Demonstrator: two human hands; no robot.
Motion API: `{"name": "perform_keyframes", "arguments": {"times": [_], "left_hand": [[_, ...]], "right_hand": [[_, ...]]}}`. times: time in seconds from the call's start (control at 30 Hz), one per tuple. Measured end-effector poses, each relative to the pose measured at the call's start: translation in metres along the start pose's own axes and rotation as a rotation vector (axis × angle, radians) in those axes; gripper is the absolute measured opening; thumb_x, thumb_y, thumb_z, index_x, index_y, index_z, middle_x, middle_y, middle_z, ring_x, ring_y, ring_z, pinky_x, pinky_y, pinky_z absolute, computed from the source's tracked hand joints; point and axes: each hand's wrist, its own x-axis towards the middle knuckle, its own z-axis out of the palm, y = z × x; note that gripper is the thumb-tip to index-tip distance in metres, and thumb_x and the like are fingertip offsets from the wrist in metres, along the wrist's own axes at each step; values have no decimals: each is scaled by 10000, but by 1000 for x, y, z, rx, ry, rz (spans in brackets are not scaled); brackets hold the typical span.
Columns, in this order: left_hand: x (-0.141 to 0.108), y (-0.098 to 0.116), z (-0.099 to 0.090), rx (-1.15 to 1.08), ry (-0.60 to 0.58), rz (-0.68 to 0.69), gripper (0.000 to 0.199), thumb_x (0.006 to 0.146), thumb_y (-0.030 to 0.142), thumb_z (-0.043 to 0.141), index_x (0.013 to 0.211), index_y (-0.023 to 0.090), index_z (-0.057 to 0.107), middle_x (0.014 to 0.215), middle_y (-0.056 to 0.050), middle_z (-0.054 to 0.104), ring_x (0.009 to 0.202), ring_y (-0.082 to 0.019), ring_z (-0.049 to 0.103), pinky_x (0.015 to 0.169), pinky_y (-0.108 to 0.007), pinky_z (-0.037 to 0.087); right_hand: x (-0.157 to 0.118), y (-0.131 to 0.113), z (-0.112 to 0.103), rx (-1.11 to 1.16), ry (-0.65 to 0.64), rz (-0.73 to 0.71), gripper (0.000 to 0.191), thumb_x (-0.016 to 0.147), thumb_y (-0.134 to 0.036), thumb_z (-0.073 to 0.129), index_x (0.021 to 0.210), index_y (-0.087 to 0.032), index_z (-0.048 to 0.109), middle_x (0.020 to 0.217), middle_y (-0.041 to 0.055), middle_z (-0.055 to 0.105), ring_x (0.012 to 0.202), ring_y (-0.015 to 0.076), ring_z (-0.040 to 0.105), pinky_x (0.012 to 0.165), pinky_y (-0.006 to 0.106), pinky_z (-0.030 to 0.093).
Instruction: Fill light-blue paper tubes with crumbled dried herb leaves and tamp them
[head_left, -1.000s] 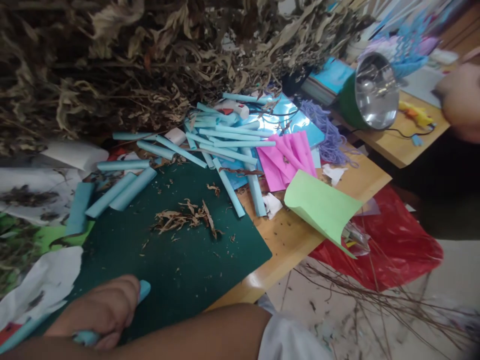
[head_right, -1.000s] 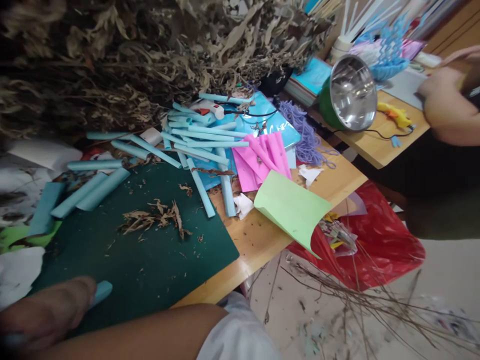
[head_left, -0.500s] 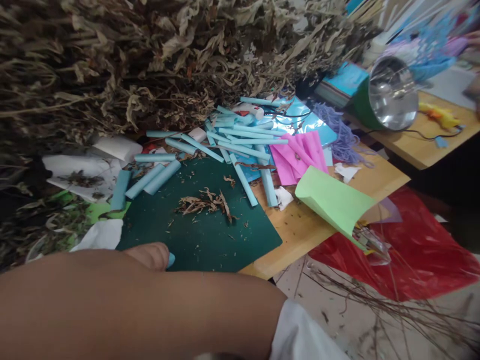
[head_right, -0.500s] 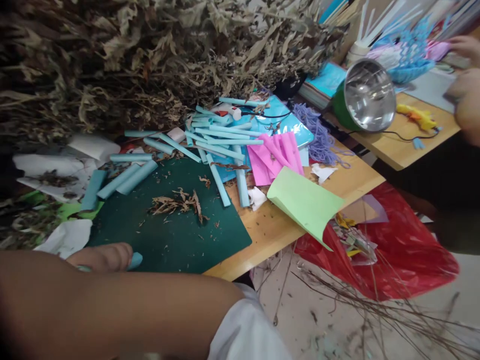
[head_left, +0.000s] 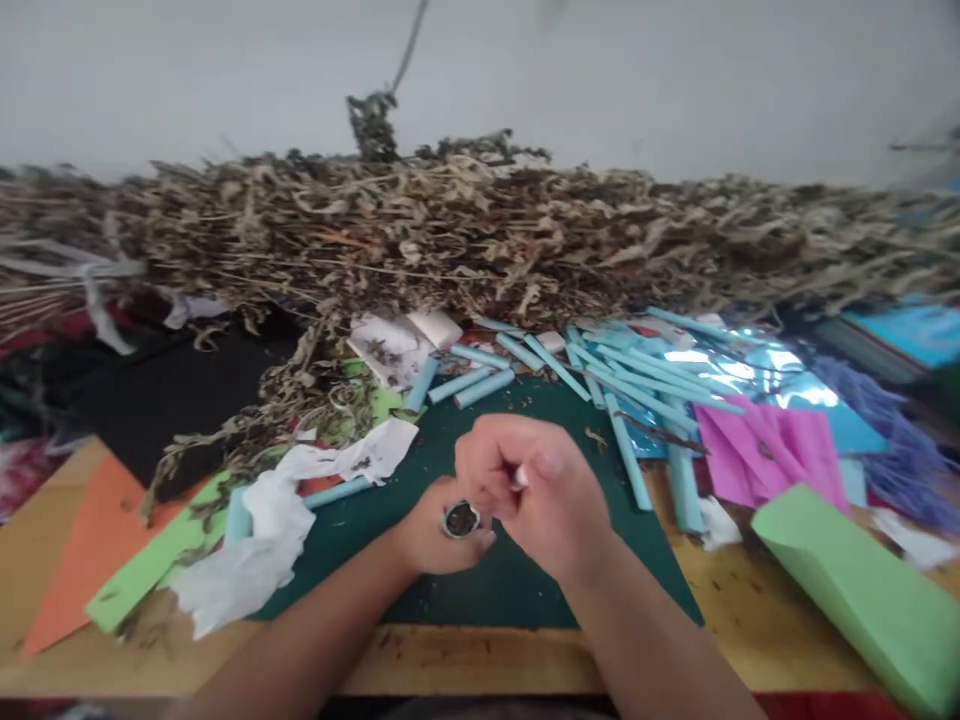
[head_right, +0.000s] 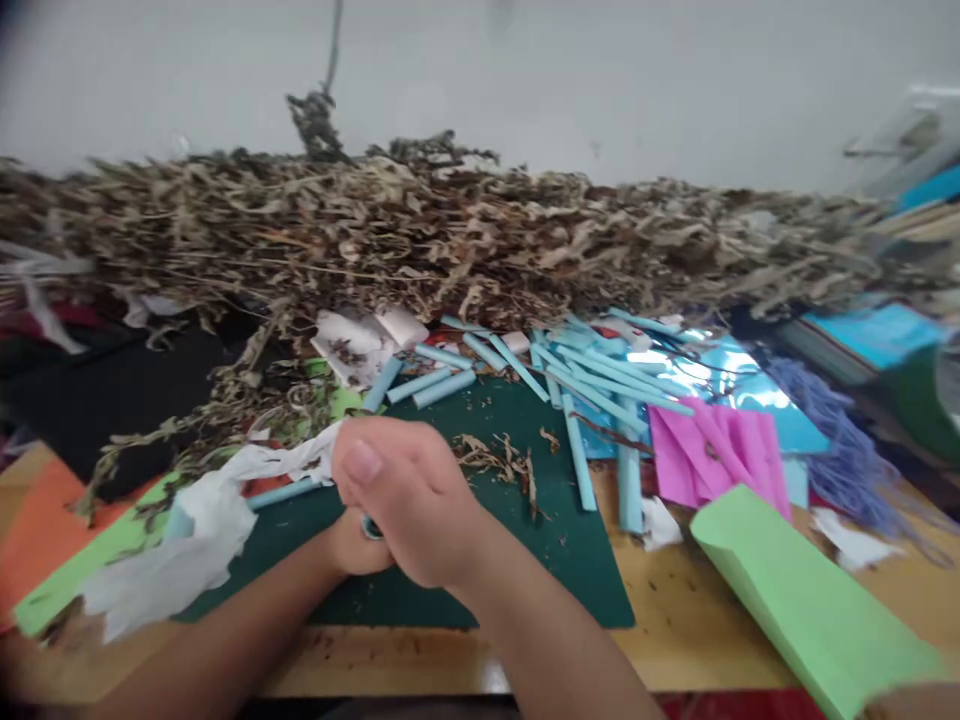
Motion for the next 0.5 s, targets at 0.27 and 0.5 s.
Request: {"name": "perform_keyframes", "arguments": {"times": [0.27,0.5], "left_hand": [[2,-2,1,-149,-42,11,132,559,214,534,517,132,439,463,22,451,419,-51,379,416,-162,340],[0,-9,4,-37,-73,29,86,558,191,565,608,124,543,631,-24,596,640,-131,534,606,-211,445]], "right_hand": [[1,-25,7,61,-89,45,447,744,-520,377,474,-177,279,438,-34,254,400,87,265,404,246,226],[-5,14,8,32,-133,136,446,750,-528,377,482,-180,299,437,-39,264,400,90,264,401,235,194]]}}
